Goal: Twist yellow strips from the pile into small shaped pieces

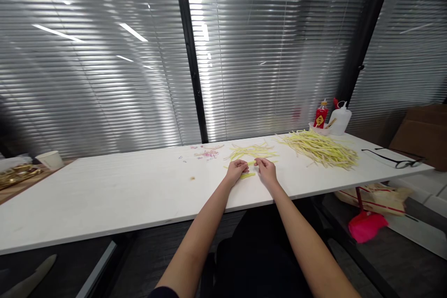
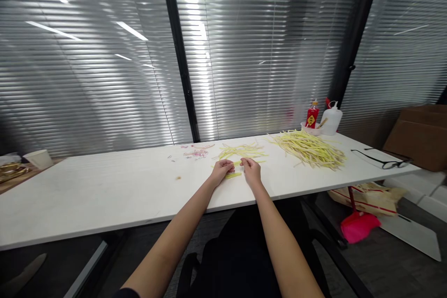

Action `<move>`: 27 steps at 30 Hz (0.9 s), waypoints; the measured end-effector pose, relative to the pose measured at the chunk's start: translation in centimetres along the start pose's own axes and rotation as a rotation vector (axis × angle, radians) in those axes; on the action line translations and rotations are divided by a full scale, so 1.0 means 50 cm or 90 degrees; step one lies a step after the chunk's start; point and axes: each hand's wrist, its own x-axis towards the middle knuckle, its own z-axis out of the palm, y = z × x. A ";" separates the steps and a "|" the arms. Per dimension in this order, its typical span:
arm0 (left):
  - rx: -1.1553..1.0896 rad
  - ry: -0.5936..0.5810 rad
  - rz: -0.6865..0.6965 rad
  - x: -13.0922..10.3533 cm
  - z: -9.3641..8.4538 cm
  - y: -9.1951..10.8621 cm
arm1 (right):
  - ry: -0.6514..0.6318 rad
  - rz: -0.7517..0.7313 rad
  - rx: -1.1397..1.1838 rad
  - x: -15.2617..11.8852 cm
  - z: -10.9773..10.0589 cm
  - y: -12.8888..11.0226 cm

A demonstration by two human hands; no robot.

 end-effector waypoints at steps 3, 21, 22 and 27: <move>-0.001 -0.015 -0.005 0.002 -0.003 -0.003 | 0.007 -0.022 -0.030 -0.003 -0.003 -0.004; 0.156 -0.031 0.062 -0.001 0.003 0.002 | 0.001 -0.085 -0.133 -0.024 -0.004 -0.046; 0.176 -0.031 0.070 -0.002 0.002 0.002 | -0.001 -0.087 -0.140 -0.025 -0.004 -0.048; 0.258 -0.045 0.063 -0.008 0.001 0.003 | -0.008 -0.108 -0.175 -0.025 -0.004 -0.045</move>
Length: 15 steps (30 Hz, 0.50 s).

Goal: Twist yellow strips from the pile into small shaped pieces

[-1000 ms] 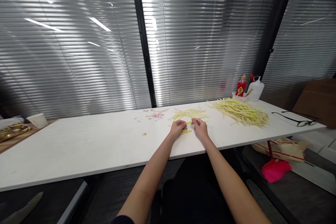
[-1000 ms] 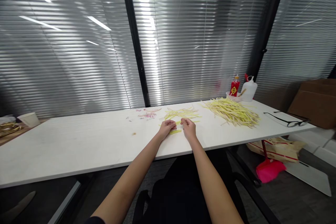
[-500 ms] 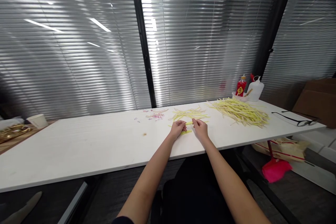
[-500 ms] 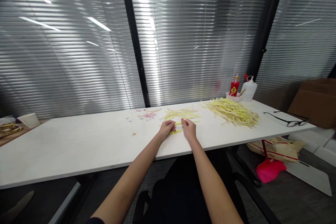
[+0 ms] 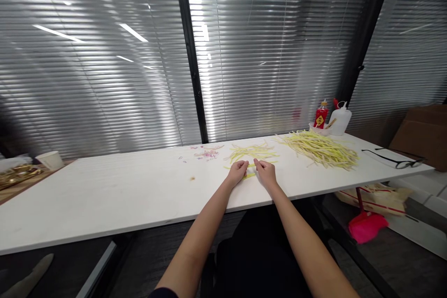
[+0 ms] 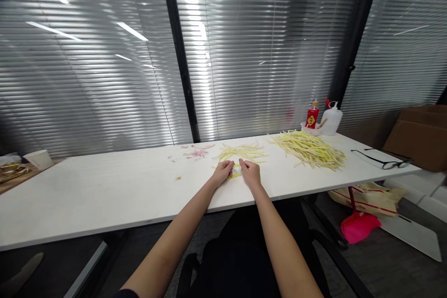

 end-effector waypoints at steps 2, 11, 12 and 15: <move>0.023 -0.012 -0.002 -0.003 0.000 0.002 | 0.003 -0.013 -0.017 0.001 0.000 0.004; -0.002 -0.046 -0.003 -0.006 -0.004 0.013 | -0.010 -0.051 -0.057 0.002 0.000 0.005; -0.018 -0.054 -0.014 -0.007 -0.005 0.015 | -0.017 -0.049 -0.047 0.001 0.000 0.004; -0.045 -0.075 -0.026 -0.008 -0.007 0.019 | -0.048 -0.049 -0.023 0.001 0.000 -0.001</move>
